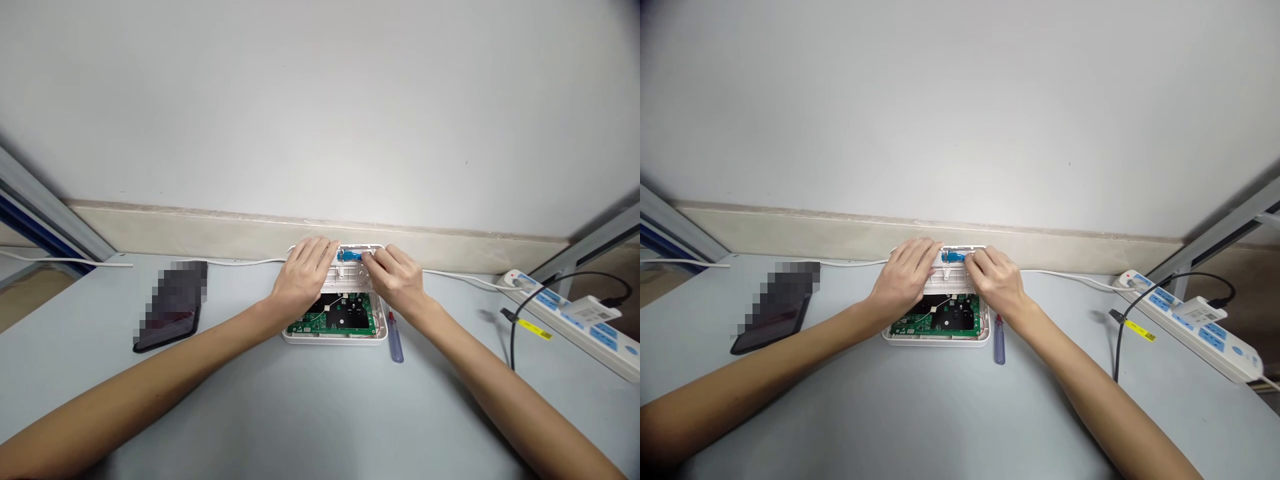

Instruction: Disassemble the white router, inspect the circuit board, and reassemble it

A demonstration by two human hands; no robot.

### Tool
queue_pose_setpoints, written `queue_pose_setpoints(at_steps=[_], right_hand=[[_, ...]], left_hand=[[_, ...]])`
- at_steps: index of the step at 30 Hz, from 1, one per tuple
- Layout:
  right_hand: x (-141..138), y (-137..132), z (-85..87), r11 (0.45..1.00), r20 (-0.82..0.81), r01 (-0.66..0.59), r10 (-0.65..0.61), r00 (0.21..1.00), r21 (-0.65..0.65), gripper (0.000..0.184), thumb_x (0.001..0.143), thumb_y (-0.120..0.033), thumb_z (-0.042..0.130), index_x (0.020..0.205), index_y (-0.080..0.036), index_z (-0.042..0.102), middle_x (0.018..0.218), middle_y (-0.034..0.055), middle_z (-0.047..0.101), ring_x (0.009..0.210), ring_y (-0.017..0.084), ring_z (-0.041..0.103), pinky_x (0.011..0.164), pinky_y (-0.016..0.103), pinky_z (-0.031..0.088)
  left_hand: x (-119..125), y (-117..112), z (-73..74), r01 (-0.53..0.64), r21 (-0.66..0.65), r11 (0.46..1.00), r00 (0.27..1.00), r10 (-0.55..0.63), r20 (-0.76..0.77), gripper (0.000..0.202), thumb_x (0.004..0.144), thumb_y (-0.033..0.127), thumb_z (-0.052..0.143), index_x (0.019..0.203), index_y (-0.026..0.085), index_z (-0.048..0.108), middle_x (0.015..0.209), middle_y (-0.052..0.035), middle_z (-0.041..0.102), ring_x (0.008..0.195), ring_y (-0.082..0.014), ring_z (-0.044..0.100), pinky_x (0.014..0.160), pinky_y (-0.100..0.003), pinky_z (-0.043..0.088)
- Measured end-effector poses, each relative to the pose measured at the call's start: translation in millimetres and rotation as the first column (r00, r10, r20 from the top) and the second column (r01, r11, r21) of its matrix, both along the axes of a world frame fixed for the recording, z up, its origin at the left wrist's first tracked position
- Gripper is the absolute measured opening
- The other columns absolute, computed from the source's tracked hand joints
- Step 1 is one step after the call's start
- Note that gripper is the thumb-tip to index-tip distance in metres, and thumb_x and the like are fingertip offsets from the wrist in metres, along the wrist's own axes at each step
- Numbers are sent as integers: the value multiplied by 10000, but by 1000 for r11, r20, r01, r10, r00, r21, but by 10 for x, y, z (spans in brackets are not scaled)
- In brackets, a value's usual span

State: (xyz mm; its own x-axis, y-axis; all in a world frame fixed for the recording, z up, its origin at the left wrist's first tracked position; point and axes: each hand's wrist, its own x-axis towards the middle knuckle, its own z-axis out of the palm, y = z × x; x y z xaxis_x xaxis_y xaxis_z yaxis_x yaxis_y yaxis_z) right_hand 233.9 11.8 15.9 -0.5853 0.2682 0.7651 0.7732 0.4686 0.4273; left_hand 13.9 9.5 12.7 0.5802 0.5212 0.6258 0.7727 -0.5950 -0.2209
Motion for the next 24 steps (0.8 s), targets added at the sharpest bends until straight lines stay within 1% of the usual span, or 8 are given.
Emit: queue_pose_setpoints(at_steps=[5, 10, 14, 19, 24], right_hand=[[-25, 28, -15, 1000, -42, 5, -4, 999, 24, 196, 868, -42, 531, 751, -186, 594, 651, 21, 485, 657, 165, 340, 592, 304, 276], [-53, 51, -9, 999, -106, 52, -51, 993, 7, 224, 881, -103, 553, 673, -188, 554, 669, 35, 490, 683, 175, 334, 624, 323, 263], [-67, 51, -15, 1000, -105, 28, -29, 994, -7, 191, 882, -111, 560, 705, -183, 572, 678, 39, 510, 697, 180, 341, 638, 331, 255], [-64, 34, -54, 1000, -110, 14, -15, 994, -12, 182, 881, -76, 527, 740, -176, 584, 705, 48, 529, 712, 184, 344, 656, 334, 259], [-36, 22, -83, 999, -141, -21, 15, 990, -40, 167, 868, -57, 490, 842, -173, 608, 780, 67, 540, 758, 197, 374, 675, 338, 274]], left_hand=[[4, 4, -5, 2, 2, 1000, 1000, -2, 8, 517, 838, 9, 429, 1353, 46, 424, 1300, -173, 530, 1245, -295, 460, 1089, -452, 345], [4, 3, -6, 10, -17, 1000, 1000, -9, 25, 521, 842, 14, 420, 1360, 68, 418, 1304, -175, 532, 1259, -292, 456, 1081, -463, 354], [4, 5, -10, 7, -12, 1000, 1000, -6, 21, 519, 842, 11, 414, 1358, 64, 421, 1299, -172, 535, 1252, -292, 460, 1082, -459, 352], [6, 9, -7, 12, -12, 1000, 1000, -12, 8, 549, 817, 0, 420, 1363, 58, 413, 1302, -172, 527, 1242, -297, 461, 1078, -460, 352], [3, 8, 0, 18, -4, 1000, 1000, -18, 11, 566, 798, -3, 436, 1361, 45, 415, 1298, -182, 525, 1239, -307, 462, 1067, -464, 361]])
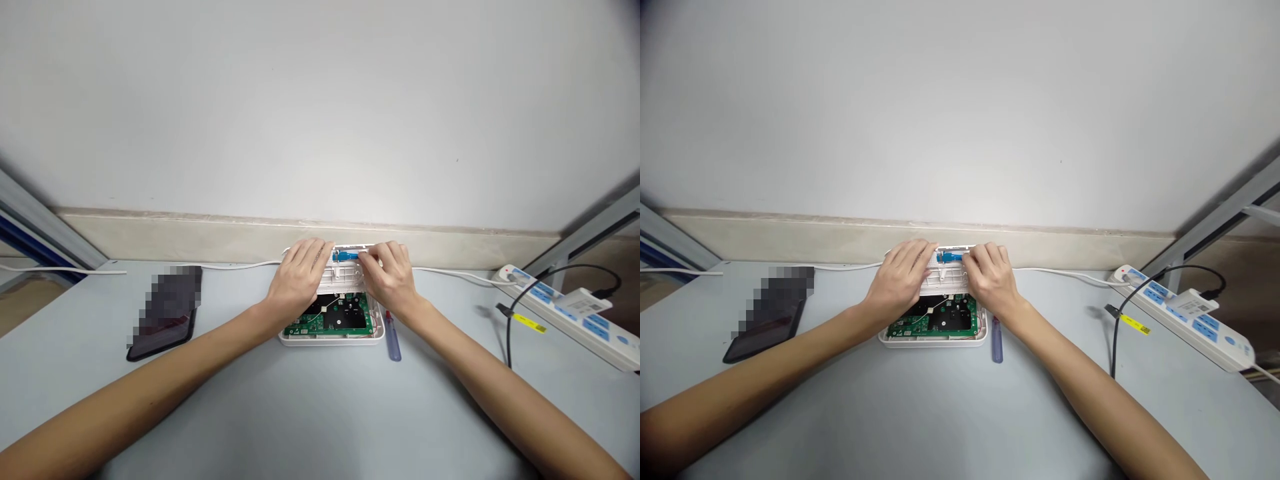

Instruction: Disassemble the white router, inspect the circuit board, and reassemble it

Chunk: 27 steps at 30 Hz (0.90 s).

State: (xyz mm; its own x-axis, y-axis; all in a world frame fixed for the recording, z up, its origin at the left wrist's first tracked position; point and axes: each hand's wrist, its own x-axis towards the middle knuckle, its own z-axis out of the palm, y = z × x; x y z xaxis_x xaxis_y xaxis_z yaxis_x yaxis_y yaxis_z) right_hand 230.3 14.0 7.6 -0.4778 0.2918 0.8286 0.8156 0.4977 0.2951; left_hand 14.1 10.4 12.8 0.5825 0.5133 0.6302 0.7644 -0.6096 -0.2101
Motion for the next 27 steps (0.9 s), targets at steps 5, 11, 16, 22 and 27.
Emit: queue_pose_setpoints(at_steps=[5, 11, 16, 22, 27], right_hand=[[10, 17, -26, 1000, -70, -1, 0, 998, -12, 147, 854, -79, 510, 888, -174, 616, 842, 84, 534, 786, 206, 398, 679, 342, 290], [-3, 27, -84, 999, -106, 31, -33, 994, -15, 165, 878, -95, 505, 958, -207, 597, 961, 89, 565, 895, 223, 463, 763, 362, 349], [-42, 20, -102, 999, -146, 12, -6, 989, 38, 189, 869, -56, 503, 952, -209, 576, 956, 82, 577, 915, 225, 489, 774, 361, 370], [-64, 58, -130, 999, -183, -15, 21, 983, 32, 195, 857, -44, 487, 918, -206, 578, 932, 76, 577, 890, 217, 479, 765, 362, 356], [-71, 92, -142, 999, -206, -34, 37, 978, 20, 224, 837, -22, 477, 920, -203, 580, 948, 81, 576, 885, 217, 470, 757, 359, 349]], left_hand=[[8, -3, 5, -2, -13, 1000, 1000, 2, 13, 567, 804, -7, 420, 1367, 63, 417, 1297, -180, 534, 1239, -306, 466, 1051, -470, 373], [32, -27, -1, -6, -17, 1000, 999, 7, 41, 556, 816, 4, 412, 1368, 68, 426, 1285, -180, 546, 1239, -305, 470, 1046, -467, 365], [52, -48, -10, -25, -10, 1000, 999, 26, 38, 566, 809, 9, 404, 1371, 69, 420, 1282, -175, 553, 1211, -298, 489, 1027, -457, 364], [68, -54, -13, -52, 23, 998, 998, 51, 20, 569, 788, 9, 424, 1355, 63, 427, 1256, -163, 569, 1159, -288, 506, 994, -437, 367], [74, -46, -17, -71, 27, 997, 997, 70, 27, 568, 788, -6, 409, 1347, 87, 437, 1248, -153, 581, 1146, -280, 514, 977, -429, 374]])
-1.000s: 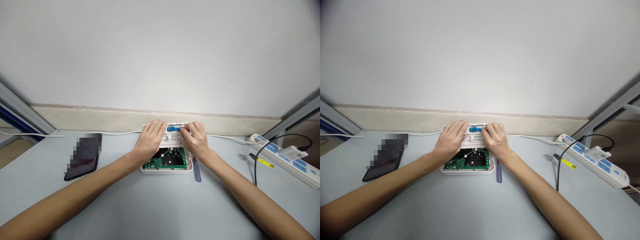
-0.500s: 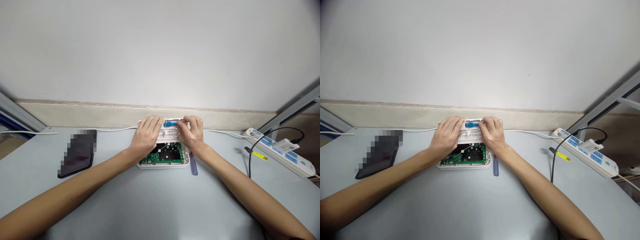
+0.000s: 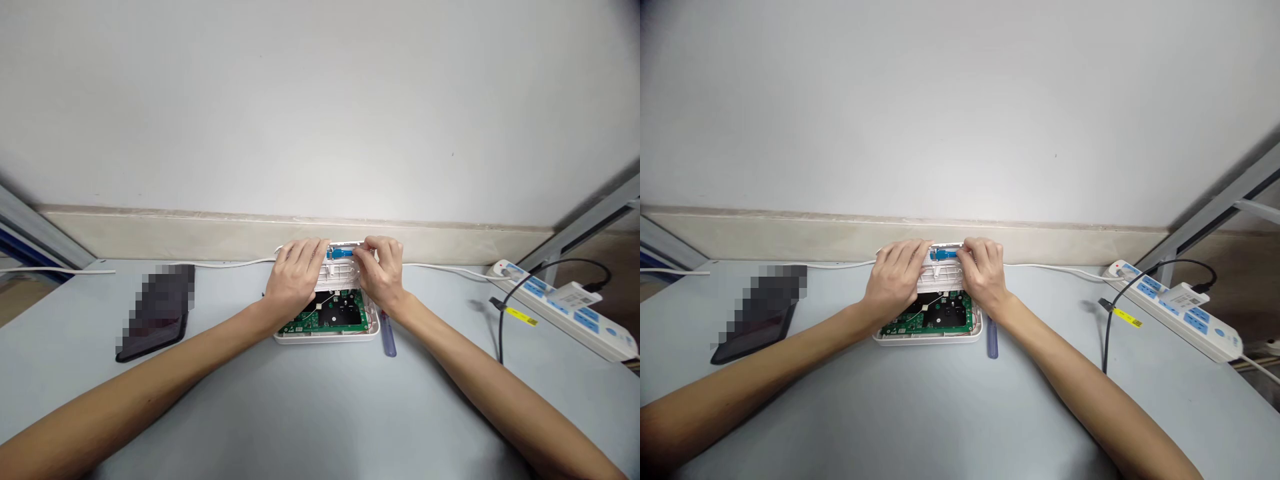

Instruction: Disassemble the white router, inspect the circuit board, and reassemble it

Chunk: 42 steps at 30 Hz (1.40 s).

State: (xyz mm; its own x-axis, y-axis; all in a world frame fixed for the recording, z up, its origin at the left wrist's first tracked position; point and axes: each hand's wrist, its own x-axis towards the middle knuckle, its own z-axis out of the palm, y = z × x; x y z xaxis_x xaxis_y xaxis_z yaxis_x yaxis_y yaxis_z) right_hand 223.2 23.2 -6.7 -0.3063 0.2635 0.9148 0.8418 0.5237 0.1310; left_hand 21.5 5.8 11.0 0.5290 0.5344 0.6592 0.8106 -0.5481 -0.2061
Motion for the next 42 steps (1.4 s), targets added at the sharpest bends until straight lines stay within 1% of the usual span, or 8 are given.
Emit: queue_pose_setpoints(at_steps=[18, 23, 27, 32, 34, 37, 39, 42], right_hand=[[-58, -1, 42, 997, 11, 31, -30, 999, -66, 214, 859, -44, 473, 899, -218, 592, 948, 72, 574, 880, 218, 469, 754, 358, 329], [-50, -68, 110, 999, 48, -15, 17, 999, -47, 169, 833, -68, 507, 886, -203, 594, 944, 82, 578, 894, 227, 473, 758, 368, 320], [-4, -138, 264, 992, -6, -101, 101, 995, -72, 29, 865, -221, 572, 879, -196, 577, 917, 80, 575, 853, 214, 498, 756, 370, 351], [129, -184, 595, 957, -238, -215, 167, 957, -193, 135, 909, -252, 524, 789, -192, 537, 833, 65, 575, 823, 192, 546, 743, 347, 423], [194, -226, 715, 866, -264, -288, 190, 946, -409, 173, 925, -287, 504, 789, -196, 559, 762, 34, 588, 741, 169, 552, 682, 317, 438], [270, -317, 796, 507, -154, -308, 322, 934, -805, 224, 908, -402, 546, 981, -211, 636, 972, 51, 673, 854, 178, 606, 695, 300, 472], [294, -370, 788, 310, -94, -234, 407, 908, -921, 395, 848, -480, 618, 1152, -228, 610, 1108, 61, 665, 913, 192, 616, 705, 297, 482], [294, -404, 758, 146, -98, -189, 478, 873, -971, 523, 821, -503, 643, 1261, -237, 551, 1140, 55, 654, 891, 189, 615, 683, 287, 474]], left_hand=[[-12, 27, -14, 2, -15, 1000, 1000, -1, 5, 567, 797, 0, 415, 1355, 91, 435, 1249, -151, 584, 1146, -277, 525, 990, -426, 371], [-47, 52, 4, 34, -30, 999, 999, -34, 4, 557, 813, 5, 413, 1359, 112, 429, 1260, -152, 582, 1153, -278, 531, 969, -423, 387], [-98, 34, 136, 70, -59, 996, 996, -73, -42, 495, 828, 27, 440, 1317, 106, 446, 1210, -150, 603, 1101, -270, 559, 889, -397, 428], [-175, -115, 400, 84, -214, 973, 971, -128, -202, 199, 842, 107, 489, 1026, 164, 540, 879, -59, 642, 766, -199, 606, 596, -295, 426], [-203, -195, 452, 138, -303, 943, 923, -234, -306, 122, 795, 99, 523, 886, 181, 524, 792, -29, 610, 639, -165, 565, 499, -267, 362], [-236, -280, 469, 194, -299, 934, 878, -301, -373, 177, 731, 30, 493, 817, 185, 492, 727, -9, 569, 520, -130, 485, 424, -263, 256], [-248, -302, 471, 211, -217, 953, 874, -283, -394, 216, 715, -9, 451, 804, 185, 484, 707, -7, 548, 530, -132, 476, 416, -272, 220], [-251, -306, 480, 252, -106, 962, 860, -273, -430, 226, 724, -23, 433, 795, 186, 482, 759, -14, 565, 617, -143, 507, 447, -277, 263]])
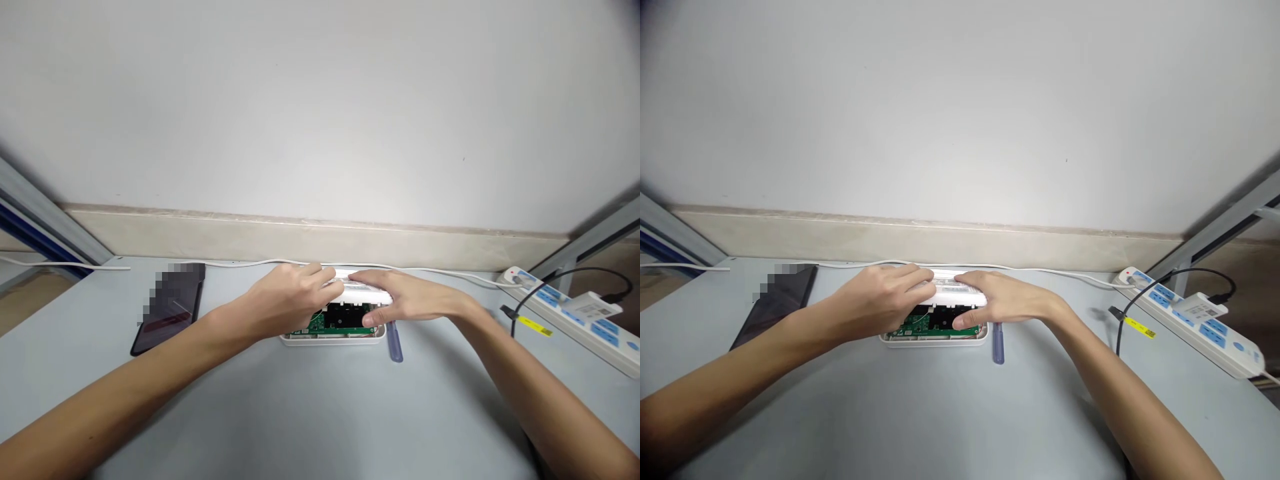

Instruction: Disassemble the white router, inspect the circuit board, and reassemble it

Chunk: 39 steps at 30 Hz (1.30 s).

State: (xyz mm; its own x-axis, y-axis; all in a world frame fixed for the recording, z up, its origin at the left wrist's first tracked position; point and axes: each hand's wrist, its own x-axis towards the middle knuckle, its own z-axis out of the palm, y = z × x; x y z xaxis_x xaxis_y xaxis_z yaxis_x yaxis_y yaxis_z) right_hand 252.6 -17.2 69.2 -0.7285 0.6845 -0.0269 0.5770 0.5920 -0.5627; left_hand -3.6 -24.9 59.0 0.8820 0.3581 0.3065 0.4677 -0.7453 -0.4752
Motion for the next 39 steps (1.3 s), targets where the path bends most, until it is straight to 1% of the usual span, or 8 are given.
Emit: queue_pose_setpoints(at_steps=[7, 10, 12, 16, 19, 23, 32, 39], right_hand=[[-45, 20, 30, 983, 78, 51, -38, 996, -174, 697, 710, -518, 722, 1287, -181, 527, 1060, 73, 635, 900, 232, 593, 714, 318, 457], [-73, 7, 16, 986, 89, 90, -78, 993, -142, 754, 667, -538, 734, 1288, -170, 514, 1087, 86, 616, 944, 256, 580, 758, 343, 455], [-93, -1, -13, 993, 75, 92, -86, 993, -79, 746, 660, -532, 732, 1277, -177, 509, 1111, 90, 602, 970, 265, 567, 778, 357, 454], [-132, -10, -93, 990, 83, 89, -98, 992, 110, 757, 625, -531, 738, 1257, -189, 499, 1152, 105, 563, 1051, 300, 525, 825, 398, 456], [-153, -21, -135, 972, 111, 88, -114, 987, 218, 794, 600, -541, 743, 1258, -176, 489, 1188, 132, 534, 1084, 327, 503, 840, 424, 461], [-171, -34, -157, 949, 129, 68, -112, 985, 308, 799, 591, -520, 747, 1255, -161, 485, 1207, 149, 520, 1071, 332, 505, 829, 428, 475], [-177, 16, -261, 954, 130, 28, -70, 989, 297, 855, 621, -523, 732, 1326, -148, 427, 1196, 150, 520, 1046, 312, 521, 824, 410, 486], [-180, -18, -308, 960, 166, 3, -52, 985, 281, 838, 641, -536, 723, 1331, -157, 436, 1271, 169, 494, 1115, 334, 513, 835, 410, 487]], left_hand=[[64, -40, -46, 135, 63, 989, 991, -134, -28, 193, 796, 13, 426, 737, 191, 469, 711, -9, 536, 614, -150, 478, 501, -298, 297], [72, -100, 6, 78, -62, 995, 997, -79, -13, 184, 779, 16, 452, 792, 188, 517, 794, -27, 584, 697, -167, 529, 558, -301, 357], [44, -142, 85, 14, -222, 975, 1000, -8, 27, 216, 787, 85, 524, 970, 192, 565, 1030, -71, 622, 904, -212, 574, 713, -330, 431], [-102, -101, 199, -55, -508, 859, 992, 106, 72, 805, 760, 478, 689, 1441, 286, 307, 1476, -115, 371, 1324, -324, 371, 1011, -444, 359], [-216, 57, 163, -206, -620, 757, 959, 283, 27, 981, 709, 679, 632, 1502, 333, 172, 1534, -102, 280, 1376, -377, 278, 1043, -497, 320], [-234, 211, 69, -256, -754, 605, 950, 301, -81, 1062, 636, 712, 650, 1505, 355, 156, 1489, -55, 364, 1309, -350, 374, 997, -435, 380], [-170, 175, 11, -269, -706, 655, 953, 289, -95, 1012, 660, 645, 648, 1500, 327, 181, 1428, -77, 421, 1227, -334, 441, 941, -398, 407], [-184, 165, -24, -265, -724, 636, 959, 255, -127, 972, 665, 648, 643, 1480, 303, 243, 1409, -95, 439, 1234, -328, 444, 936, -381, 416]])
